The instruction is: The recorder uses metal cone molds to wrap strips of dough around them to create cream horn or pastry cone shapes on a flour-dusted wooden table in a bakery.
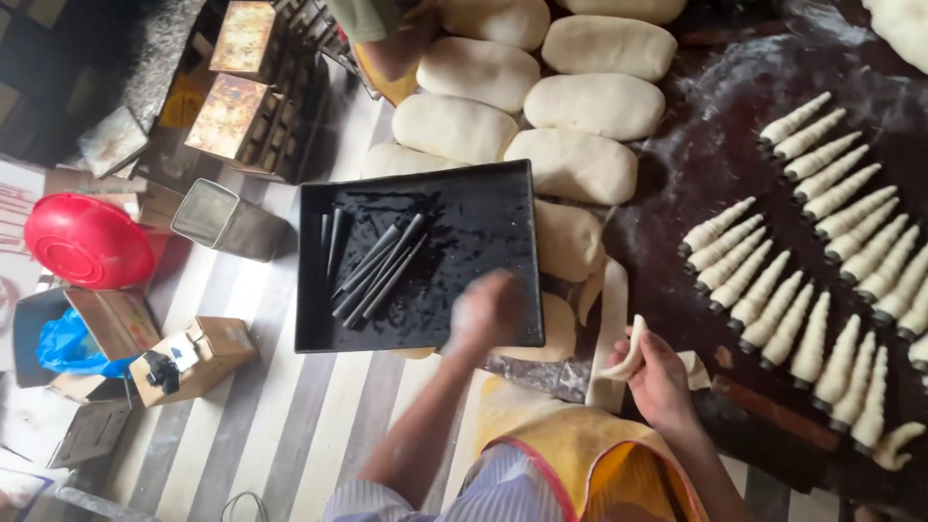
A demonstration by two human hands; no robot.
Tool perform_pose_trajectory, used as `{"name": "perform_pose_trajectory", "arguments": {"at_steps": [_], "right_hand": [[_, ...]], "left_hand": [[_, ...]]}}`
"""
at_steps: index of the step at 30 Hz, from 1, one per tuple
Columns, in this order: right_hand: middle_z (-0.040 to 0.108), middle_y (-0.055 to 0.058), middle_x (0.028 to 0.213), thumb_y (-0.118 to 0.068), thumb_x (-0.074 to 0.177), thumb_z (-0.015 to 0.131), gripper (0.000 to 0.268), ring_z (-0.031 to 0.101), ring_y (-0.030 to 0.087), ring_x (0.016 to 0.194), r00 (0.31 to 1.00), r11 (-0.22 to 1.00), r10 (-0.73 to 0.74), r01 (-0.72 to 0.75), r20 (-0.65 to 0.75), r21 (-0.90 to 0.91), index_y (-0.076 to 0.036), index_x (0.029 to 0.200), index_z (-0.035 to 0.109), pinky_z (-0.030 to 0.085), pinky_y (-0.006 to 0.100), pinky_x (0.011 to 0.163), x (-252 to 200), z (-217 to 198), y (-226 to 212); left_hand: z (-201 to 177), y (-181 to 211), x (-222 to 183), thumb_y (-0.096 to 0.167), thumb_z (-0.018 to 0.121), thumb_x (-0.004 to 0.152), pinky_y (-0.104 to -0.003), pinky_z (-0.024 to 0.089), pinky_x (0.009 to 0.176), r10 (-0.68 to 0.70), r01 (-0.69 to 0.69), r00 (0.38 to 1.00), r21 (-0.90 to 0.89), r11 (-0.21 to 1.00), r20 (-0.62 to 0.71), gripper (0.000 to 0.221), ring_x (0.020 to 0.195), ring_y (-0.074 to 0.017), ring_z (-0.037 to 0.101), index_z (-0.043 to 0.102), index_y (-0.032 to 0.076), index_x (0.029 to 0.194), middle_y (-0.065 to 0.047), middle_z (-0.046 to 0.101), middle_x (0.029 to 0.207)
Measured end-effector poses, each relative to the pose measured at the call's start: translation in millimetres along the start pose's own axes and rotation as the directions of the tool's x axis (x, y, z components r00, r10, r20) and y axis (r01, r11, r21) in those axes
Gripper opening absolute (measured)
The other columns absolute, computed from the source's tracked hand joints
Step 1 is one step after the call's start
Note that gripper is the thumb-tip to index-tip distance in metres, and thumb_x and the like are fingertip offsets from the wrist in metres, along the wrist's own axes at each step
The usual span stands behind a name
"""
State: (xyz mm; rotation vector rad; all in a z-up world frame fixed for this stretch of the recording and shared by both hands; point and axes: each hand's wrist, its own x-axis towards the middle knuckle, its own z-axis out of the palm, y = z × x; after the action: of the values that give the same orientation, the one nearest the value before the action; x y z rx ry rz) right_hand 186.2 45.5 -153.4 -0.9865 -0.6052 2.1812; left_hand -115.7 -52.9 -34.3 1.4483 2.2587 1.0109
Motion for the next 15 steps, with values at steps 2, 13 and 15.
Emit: {"name": "perform_pose_trajectory", "arguments": {"at_steps": [2, 13, 15], "right_hand": [[0.068, 0.012, 0.102, -0.026, 0.11, 0.052, 0.028, 0.068, 0.027, 0.09, 1.0, 1.0, -0.017, 0.017, -0.004, -0.01, -0.003, 0.123, 0.062, 0.057, 0.045, 0.085, -2.5, 4.5, -3.5], [0.071, 0.014, 0.106, -0.018, 0.105, 0.057, 0.021, 0.07, 0.025, 0.09, 0.994, 0.984, -0.104, 0.098, -0.034, -0.147, -0.003, 0.118, 0.064, 0.059, 0.039, 0.081, -2.1, 11.8, -8.9], [0.072, 0.012, 0.107, -0.014, 0.1, 0.059, 0.019, 0.071, 0.022, 0.092, 0.987, 0.973, -0.145, 0.129, -0.069, -0.191, -0.002, 0.115, 0.064, 0.06, 0.036, 0.084, -1.2, 13.6, -9.3]], "left_hand": [[-26.6, -45.4, 21.6, 0.018, 0.074, 0.085, -0.048, 0.057, 0.077, -0.012, 0.026, 0.997, 0.192, 0.981, -0.074, 0.034, 0.09, -0.0371, 0.069, 0.065, 0.011, 0.118, -0.015, 0.071, 0.101], [-48.7, -151.8, 108.7, 0.024, 0.072, 0.082, -0.05, 0.051, 0.087, -0.114, 0.127, 0.992, 0.519, 0.845, -0.058, 0.041, 0.106, -0.0402, 0.06, 0.063, 0.01, 0.12, -0.017, 0.066, 0.112], [-36.6, -172.9, 118.9, 0.021, 0.069, 0.093, -0.048, 0.053, 0.09, -0.109, 0.121, 0.992, 0.601, 0.79, -0.058, 0.022, 0.11, -0.0371, 0.063, 0.066, 0.012, 0.113, -0.015, 0.067, 0.112]]}}
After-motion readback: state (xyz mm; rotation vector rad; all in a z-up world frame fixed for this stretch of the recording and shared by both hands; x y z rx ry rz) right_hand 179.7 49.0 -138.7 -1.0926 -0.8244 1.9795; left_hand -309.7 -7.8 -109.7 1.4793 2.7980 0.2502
